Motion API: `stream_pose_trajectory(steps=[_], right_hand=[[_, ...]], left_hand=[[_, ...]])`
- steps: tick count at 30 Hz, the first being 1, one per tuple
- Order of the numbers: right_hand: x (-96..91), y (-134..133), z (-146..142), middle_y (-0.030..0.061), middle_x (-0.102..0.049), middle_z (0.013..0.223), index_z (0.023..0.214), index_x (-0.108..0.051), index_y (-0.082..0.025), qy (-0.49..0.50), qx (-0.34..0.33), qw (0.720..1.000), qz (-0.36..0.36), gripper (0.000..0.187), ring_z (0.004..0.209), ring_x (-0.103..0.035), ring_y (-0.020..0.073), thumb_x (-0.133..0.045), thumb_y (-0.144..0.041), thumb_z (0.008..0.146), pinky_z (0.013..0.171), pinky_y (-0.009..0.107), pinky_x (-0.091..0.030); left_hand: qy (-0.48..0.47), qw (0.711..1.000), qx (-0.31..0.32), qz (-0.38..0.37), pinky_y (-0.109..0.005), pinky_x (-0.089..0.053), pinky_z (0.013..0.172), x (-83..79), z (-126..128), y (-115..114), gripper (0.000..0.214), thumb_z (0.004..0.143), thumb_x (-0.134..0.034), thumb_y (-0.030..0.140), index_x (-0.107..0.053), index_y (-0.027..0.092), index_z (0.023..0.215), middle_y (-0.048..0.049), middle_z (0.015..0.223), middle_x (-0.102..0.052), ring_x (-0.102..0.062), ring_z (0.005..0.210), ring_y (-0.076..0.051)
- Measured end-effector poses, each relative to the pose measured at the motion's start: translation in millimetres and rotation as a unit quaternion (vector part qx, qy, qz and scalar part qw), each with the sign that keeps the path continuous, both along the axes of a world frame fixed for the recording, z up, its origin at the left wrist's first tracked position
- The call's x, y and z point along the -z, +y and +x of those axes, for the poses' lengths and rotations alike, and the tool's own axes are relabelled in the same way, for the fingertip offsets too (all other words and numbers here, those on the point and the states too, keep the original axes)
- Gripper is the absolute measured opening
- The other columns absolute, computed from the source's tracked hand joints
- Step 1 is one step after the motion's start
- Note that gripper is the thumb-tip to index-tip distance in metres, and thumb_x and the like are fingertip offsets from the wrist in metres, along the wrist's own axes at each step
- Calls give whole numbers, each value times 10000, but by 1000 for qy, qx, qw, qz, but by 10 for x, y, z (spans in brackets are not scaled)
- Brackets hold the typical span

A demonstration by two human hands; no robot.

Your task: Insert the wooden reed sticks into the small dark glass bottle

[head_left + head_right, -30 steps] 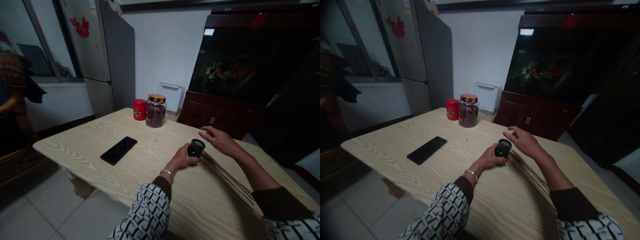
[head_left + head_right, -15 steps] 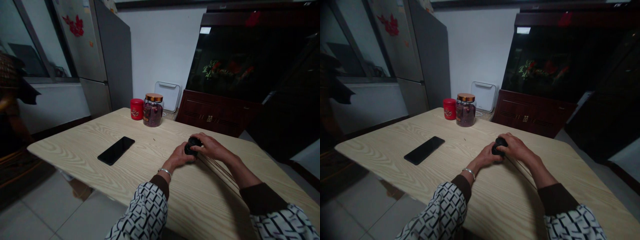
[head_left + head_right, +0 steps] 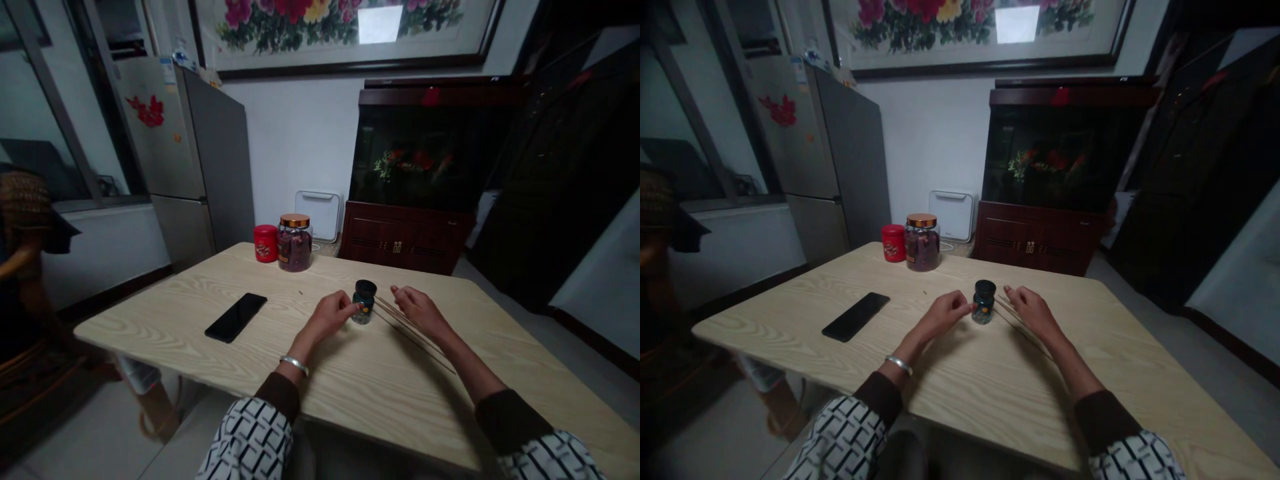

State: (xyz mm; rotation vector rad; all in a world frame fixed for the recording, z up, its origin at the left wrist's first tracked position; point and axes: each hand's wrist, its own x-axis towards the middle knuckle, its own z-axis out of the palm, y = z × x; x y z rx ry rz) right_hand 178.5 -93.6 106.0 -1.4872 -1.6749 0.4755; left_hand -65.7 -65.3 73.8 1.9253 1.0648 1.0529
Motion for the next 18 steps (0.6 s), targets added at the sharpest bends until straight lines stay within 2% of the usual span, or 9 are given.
stream_pose_trajectory(steps=[2, 4, 6, 8, 10, 12, 14, 16, 18], right_hand=[[-299, -56, -16, -24, -436, 569, 622, -448, -221, 98, -49, 993, -31, 646, 509, -367, 116, -427, -839, 808, 486, 259, -277], [-691, -99, -46, -50, -358, 533, 601, -409, -220, 184, -108, 975, -63, 679, 458, -244, 81, -402, -873, 789, 449, 237, -156], [-1106, -148, -68, -66, -297, 514, 581, -380, -215, 231, -180, 953, -83, 701, 448, -165, 66, -371, -883, 793, 446, 230, -80], [-1474, -205, -71, -73, -255, 506, 567, -352, -213, 259, -254, 927, -92, 716, 449, -134, 64, -329, -889, 800, 437, 224, -58], [-1739, -261, -56, -78, -230, 502, 562, -329, -215, 282, -314, 901, -106, 727, 445, -121, 64, -269, -900, 799, 420, 215, -76], [-1861, -305, -28, -77, -229, 495, 562, -314, -219, 302, -368, 872, -118, 736, 437, -118, 65, -200, -908, 794, 406, 212, -112], [-1825, -330, 5, -74, -239, 487, 560, -303, -224, 325, -407, 845, -124, 741, 428, -132, 67, -147, -913, 784, 402, 214, -144], [-1644, -335, 35, -72, -245, 478, 555, -290, -227, 353, -428, 821, -134, 742, 419, -153, 68, -123, -917, 772, 403, 218, -162], [-1372, -324, 56, -73, -248, 470, 551, -279, -227, 382, -436, 801, -150, 741, 411, -169, 66, -123, -919, 768, 411, 220, -174]], left_hand=[[-63, 996, 57, 4, -251, -357, 568, -430, 4, -67, 511, 870, -565, 641, -524, 167, 685, 11, 625, -524, -475, 589, -121], [-118, 985, 127, -13, -233, -291, 511, -903, 42, -120, 596, 866, -516, 713, -454, 173, 621, 31, 559, -446, -394, 514, -91], [-167, 967, 188, -49, -221, -228, 471, -1348, 80, -169, 642, 837, -512, 764, -387, 185, 588, 50, 525, -378, -329, 469, -72], [-207, 941, 256, -81, -213, -197, 451, -1713, 96, -215, 668, 808, -520, 795, -349, 192, 576, 64, 503, -330, -292, 444, -64], [-226, 910, 330, -110, -211, -202, 442, -1969, 89, -254, 689, 812, -496, 808, -331, 191, 554, 66, 478, -311, -266, 423, -62], [-241, 880, 385, -138, -213, -228, 445, -2096, 72, -286, 704, 836, -454, 805, -322, 185, 530, 60, 460, -306, -255, 410, -64], [-269, 854, 414, -166, -219, -258, 457, -2078, 57, -309, 716, 854, -418, 801, -316, 181, 512, 53, 454, -297, -262, 409, -69], [-301, 828, 431, -196, -226, -277, 467, -1918, 54, -316, 730, 855, -386, 810, -310, 179, 497, 48, 449, -281, -273, 413, -77], [-328, 802, 443, -229, -233, -278, 469, -1651, 61, -303, 741, 852, -359, 820, -295, 179, 486, 46, 432, -258, -264, 408, -83]])
